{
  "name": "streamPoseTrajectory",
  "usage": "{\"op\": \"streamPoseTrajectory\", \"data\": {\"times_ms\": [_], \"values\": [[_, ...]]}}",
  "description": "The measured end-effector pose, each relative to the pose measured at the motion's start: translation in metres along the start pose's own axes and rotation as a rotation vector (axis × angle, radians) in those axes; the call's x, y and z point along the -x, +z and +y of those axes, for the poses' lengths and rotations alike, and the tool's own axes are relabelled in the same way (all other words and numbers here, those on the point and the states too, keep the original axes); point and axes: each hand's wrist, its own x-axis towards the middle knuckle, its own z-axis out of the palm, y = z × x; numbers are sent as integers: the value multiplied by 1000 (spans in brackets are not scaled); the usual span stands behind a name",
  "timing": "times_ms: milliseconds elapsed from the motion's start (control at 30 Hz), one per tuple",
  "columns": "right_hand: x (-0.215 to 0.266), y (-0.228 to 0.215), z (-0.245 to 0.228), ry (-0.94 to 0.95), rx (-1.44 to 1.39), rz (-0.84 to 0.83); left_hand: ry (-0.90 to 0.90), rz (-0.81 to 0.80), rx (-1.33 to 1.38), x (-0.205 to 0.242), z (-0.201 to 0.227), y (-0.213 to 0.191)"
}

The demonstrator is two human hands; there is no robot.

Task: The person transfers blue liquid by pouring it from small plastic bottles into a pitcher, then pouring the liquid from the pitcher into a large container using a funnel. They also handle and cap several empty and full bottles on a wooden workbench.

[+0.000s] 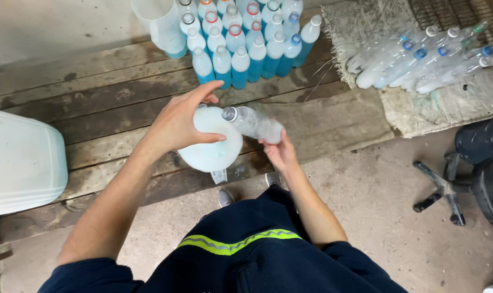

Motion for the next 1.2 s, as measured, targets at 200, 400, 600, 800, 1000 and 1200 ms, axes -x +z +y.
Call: {"op": "streamPoseTrajectory", "data": {"times_ms": [200,400,600,800,1000,1200], "values": [[-11,-36,24,171,-201,-23,17,-5,48,-36,63,2],[-10,-57,-36,140,-185,-26,184,-50,49,-114,97,35],[18,-84,-116,51,-128,-122,280,-131,42,-216,130,83],[95,-128,-195,-95,166,-18,327,-73,-6,-329,107,146],[193,-210,-226,-137,271,370,282,-3,-20,-391,102,209],[247,-267,-213,-169,245,608,242,84,-42,-446,63,298]]}}
